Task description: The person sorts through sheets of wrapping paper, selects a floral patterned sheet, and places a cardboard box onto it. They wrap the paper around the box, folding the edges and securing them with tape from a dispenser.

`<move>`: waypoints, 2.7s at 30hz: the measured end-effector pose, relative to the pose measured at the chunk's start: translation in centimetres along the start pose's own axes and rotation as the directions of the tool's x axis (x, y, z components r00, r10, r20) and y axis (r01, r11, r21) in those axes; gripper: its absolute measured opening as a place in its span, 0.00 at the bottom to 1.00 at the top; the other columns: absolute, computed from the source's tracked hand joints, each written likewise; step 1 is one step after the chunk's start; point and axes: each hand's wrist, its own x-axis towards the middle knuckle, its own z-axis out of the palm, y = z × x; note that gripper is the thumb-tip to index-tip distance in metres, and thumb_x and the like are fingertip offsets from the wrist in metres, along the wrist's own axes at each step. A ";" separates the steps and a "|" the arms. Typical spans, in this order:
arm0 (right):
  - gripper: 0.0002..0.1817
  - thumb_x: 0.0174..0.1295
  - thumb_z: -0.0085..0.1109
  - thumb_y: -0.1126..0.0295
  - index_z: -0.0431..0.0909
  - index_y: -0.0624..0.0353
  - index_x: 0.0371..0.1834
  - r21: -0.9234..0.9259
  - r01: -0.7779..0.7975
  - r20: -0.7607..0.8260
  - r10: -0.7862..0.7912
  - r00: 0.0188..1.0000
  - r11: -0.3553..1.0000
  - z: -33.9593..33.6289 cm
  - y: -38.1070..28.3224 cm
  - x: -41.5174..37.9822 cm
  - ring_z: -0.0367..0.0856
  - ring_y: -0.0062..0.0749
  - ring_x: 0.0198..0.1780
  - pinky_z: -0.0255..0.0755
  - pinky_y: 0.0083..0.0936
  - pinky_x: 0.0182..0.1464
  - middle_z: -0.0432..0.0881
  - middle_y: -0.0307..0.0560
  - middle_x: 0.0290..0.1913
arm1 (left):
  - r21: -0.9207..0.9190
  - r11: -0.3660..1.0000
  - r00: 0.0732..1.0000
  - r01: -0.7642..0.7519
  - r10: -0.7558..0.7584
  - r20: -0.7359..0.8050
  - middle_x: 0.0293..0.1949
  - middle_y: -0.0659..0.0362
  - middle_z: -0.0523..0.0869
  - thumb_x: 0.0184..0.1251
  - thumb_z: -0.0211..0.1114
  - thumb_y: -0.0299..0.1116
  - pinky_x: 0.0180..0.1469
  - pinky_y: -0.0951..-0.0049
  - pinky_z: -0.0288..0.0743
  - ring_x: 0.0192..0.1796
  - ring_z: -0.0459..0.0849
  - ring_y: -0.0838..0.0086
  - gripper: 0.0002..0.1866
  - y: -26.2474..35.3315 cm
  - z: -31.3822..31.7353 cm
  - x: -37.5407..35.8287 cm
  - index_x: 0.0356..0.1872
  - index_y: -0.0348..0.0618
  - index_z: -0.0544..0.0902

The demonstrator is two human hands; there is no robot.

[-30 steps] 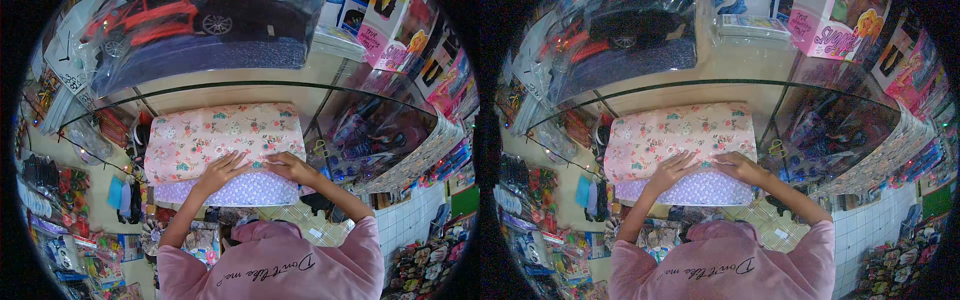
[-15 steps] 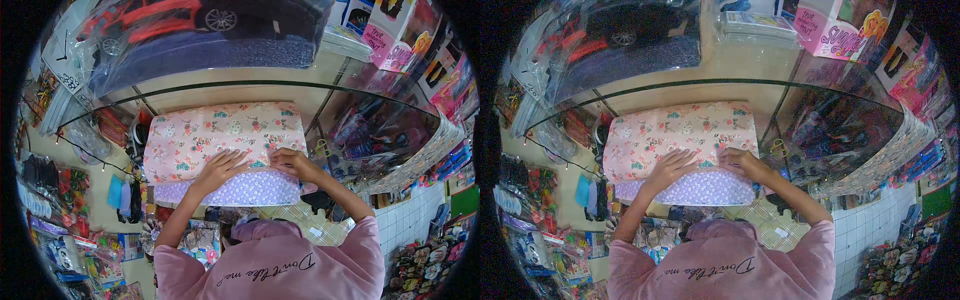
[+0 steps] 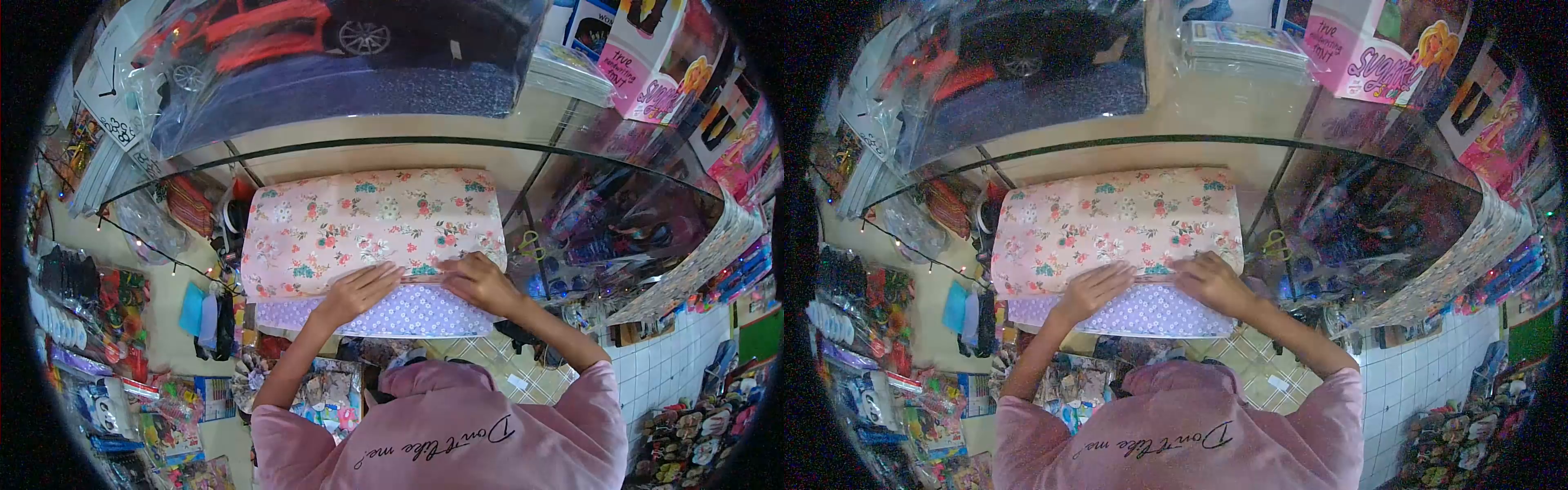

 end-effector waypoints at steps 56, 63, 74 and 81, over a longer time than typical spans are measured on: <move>0.12 0.51 0.66 0.79 0.84 0.58 0.40 0.479 -0.312 -0.100 0.403 0.910 0.821 0.6 -0.2 0.4 0.79 0.44 0.55 0.75 0.33 0.53 0.79 0.49 0.50 | -0.138 0.953 0.959 0.270 -0.279 -0.046 0.36 0.64 0.81 0.59 0.65 0.33 0.45 0.66 0.59 0.40 0.78 0.73 0.14 1.3 0.5 3.0 0.48 0.50 0.84; 0.14 0.56 0.63 0.81 0.83 0.58 0.46 0.387 -0.163 -0.056 0.199 0.978 0.908 -0.7 1.1 0.2 0.78 0.43 0.56 0.76 0.31 0.54 0.73 0.50 0.60 | -0.062 0.966 0.957 0.249 -0.256 -0.135 0.44 0.67 0.81 0.56 0.64 0.31 0.52 0.64 0.63 0.46 0.77 0.72 0.17 1.0 -0.5 2.2 0.48 0.55 0.86; 0.14 0.56 0.64 0.80 0.83 0.61 0.47 0.282 -0.130 -0.083 0.159 0.984 0.951 -1.6 2.2 -1.3 0.81 0.41 0.55 0.79 0.32 0.53 0.69 0.51 0.66 | 0.035 0.966 0.965 0.256 -0.254 -0.060 0.39 0.70 0.84 0.56 0.62 0.30 0.49 0.68 0.63 0.43 0.78 0.79 0.18 -0.3 -0.6 -1.2 0.50 0.54 0.86; 0.15 0.55 0.63 0.82 0.83 0.62 0.47 0.352 -0.224 -0.073 0.265 0.962 0.909 -2.1 3.0 -3.5 0.82 0.38 0.54 0.79 0.29 0.56 0.66 0.51 0.68 | 0.063 0.967 0.969 0.245 -0.243 -0.039 0.38 0.70 0.84 0.57 0.63 0.30 0.49 0.67 0.62 0.42 0.77 0.79 0.17 -0.4 -0.9 -0.9 0.49 0.54 0.86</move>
